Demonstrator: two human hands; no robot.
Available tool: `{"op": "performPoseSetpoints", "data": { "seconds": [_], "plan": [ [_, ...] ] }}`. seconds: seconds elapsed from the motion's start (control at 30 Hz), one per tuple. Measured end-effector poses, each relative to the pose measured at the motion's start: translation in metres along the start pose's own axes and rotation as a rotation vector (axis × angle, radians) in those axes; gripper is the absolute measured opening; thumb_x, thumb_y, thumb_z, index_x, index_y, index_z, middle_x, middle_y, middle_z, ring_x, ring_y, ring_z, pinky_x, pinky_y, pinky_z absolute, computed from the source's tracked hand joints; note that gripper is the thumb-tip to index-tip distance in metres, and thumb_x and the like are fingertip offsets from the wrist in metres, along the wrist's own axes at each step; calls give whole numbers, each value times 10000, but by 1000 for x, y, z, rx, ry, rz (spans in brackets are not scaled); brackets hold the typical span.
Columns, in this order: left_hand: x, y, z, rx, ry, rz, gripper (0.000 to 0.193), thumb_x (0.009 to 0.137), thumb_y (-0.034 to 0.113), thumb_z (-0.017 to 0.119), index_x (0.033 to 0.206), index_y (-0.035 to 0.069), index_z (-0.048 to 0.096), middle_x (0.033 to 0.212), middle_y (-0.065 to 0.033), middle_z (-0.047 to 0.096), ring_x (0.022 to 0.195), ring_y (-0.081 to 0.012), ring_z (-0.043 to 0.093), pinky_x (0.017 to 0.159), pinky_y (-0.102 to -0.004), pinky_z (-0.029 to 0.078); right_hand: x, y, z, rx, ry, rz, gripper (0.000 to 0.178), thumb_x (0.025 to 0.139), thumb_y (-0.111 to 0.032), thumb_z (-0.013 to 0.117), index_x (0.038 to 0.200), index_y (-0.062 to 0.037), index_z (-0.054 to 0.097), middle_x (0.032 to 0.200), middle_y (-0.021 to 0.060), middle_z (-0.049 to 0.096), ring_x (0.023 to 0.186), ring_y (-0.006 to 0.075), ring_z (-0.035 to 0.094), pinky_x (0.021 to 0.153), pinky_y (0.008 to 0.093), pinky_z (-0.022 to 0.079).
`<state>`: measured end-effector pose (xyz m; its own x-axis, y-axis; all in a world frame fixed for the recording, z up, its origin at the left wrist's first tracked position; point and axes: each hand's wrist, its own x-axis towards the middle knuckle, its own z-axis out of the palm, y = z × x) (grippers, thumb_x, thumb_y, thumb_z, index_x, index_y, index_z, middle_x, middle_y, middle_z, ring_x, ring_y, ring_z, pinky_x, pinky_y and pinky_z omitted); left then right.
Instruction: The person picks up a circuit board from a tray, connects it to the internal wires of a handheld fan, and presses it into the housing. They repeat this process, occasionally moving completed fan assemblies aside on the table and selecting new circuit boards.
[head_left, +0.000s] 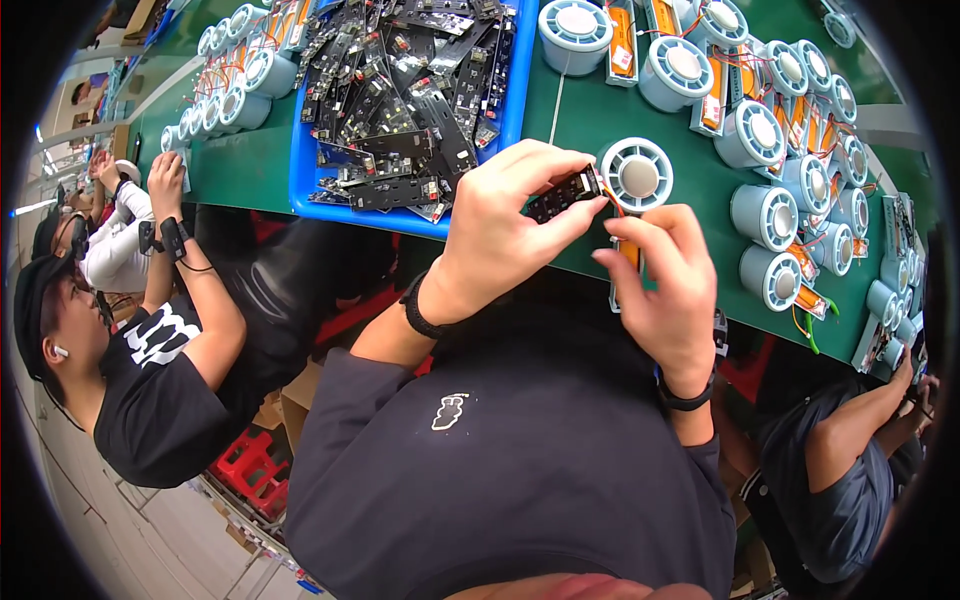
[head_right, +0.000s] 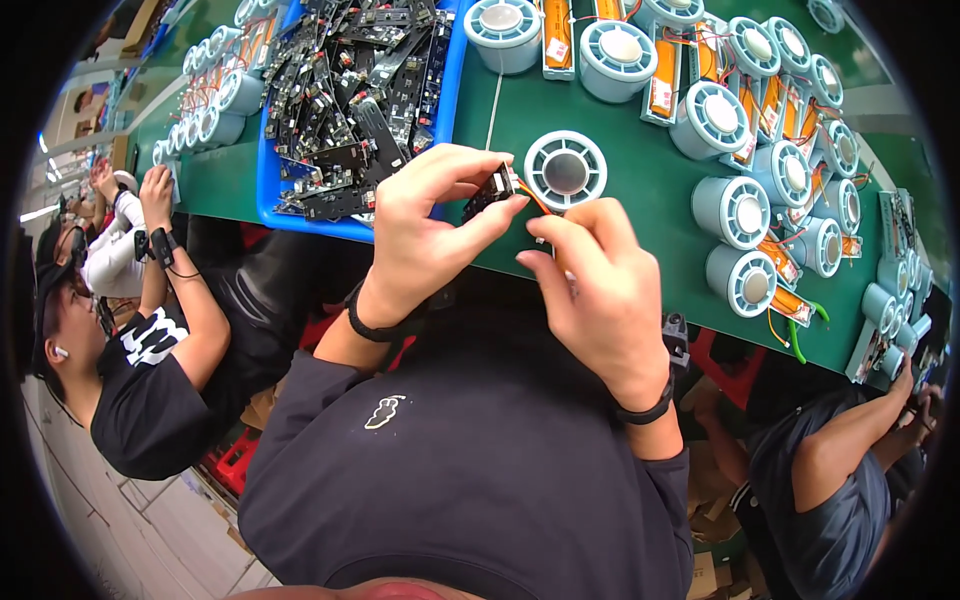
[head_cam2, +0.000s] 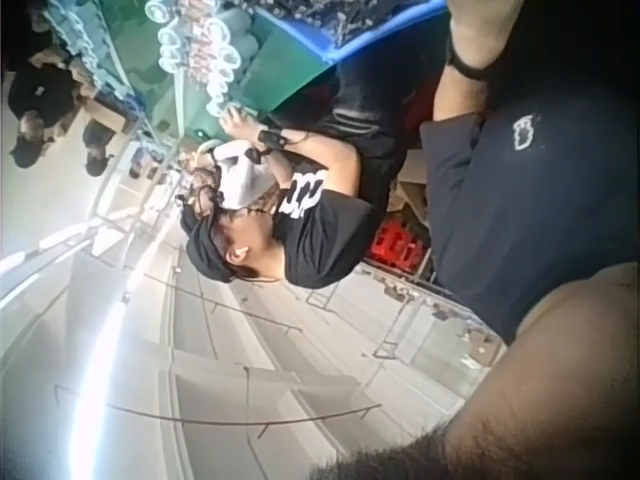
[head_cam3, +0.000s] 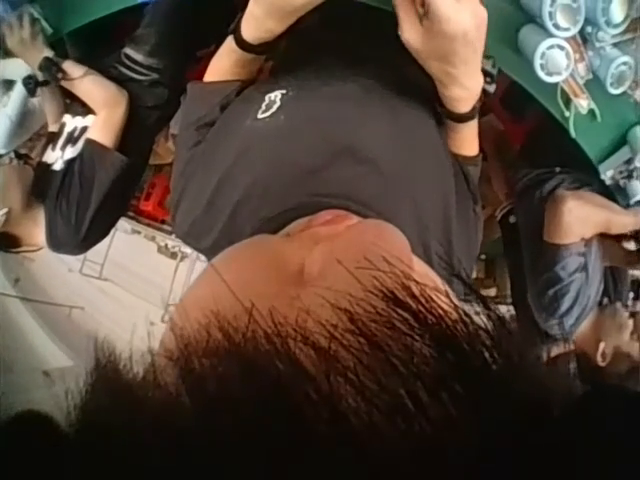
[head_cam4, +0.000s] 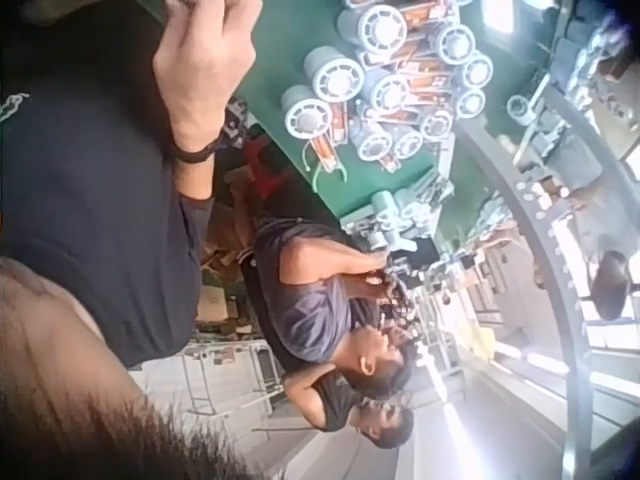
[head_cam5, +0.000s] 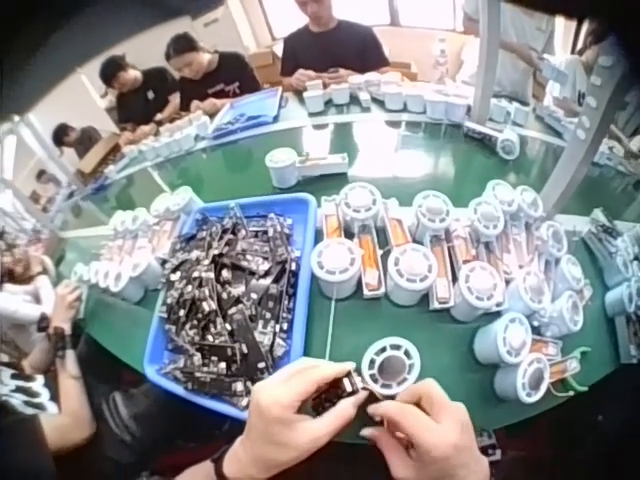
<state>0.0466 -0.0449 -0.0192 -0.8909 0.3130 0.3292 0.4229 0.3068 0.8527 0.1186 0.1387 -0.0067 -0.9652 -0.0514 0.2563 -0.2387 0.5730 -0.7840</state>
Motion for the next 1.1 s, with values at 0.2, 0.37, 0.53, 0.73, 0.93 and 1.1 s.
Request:
{"op": "performPoseSetpoints", "data": {
  "seconds": [0.2,0.37,0.53,0.73,0.93,1.1],
  "plan": [
    [3,1,-7,28,-5,28,297,785,71,849,1055,6,746,972,-131,738,854,-281,730,742,-344,586,-7,20,0,-97,10,-167,273,808,101,776,1046,-23,728,940,75,660,646,155,625,574,307,497],
    [3,9,-24,-48,-469,41,310,791,16,840,1089,3,754,1003,-113,747,904,-245,739,795,-326,588,-6,17,-4,112,87,-36,224,779,108,784,968,-7,748,925,110,733,660,206,673,584,305,517],
    [-3,16,-21,-129,-491,-116,297,818,116,834,1087,27,743,1009,-117,735,924,-321,715,821,-380,578,-1,19,-9,-28,71,-49,206,779,108,777,954,4,750,929,120,763,743,244,731,623,305,551],
    [-4,15,-20,-157,-463,-61,330,820,8,812,1140,3,730,1049,-133,739,940,-290,733,818,-357,574,1,25,-18,-186,-19,-174,222,769,97,782,968,6,746,956,130,766,791,259,738,666,325,566],
    [-5,22,-16,-78,-491,-109,321,841,1,803,1150,-2,718,1069,-122,723,954,-256,731,828,-337,597,4,24,-10,-93,21,-180,245,743,83,786,968,-3,741,953,120,744,788,284,714,674,343,554],
    [-6,24,-8,-218,-470,-303,346,868,-8,790,1201,-2,694,1087,-108,712,977,-192,716,838,-317,617,5,22,-6,-127,56,-217,237,742,80,789,944,-20,715,907,98,710,738,276,652,625,352,508]
  ]
}}
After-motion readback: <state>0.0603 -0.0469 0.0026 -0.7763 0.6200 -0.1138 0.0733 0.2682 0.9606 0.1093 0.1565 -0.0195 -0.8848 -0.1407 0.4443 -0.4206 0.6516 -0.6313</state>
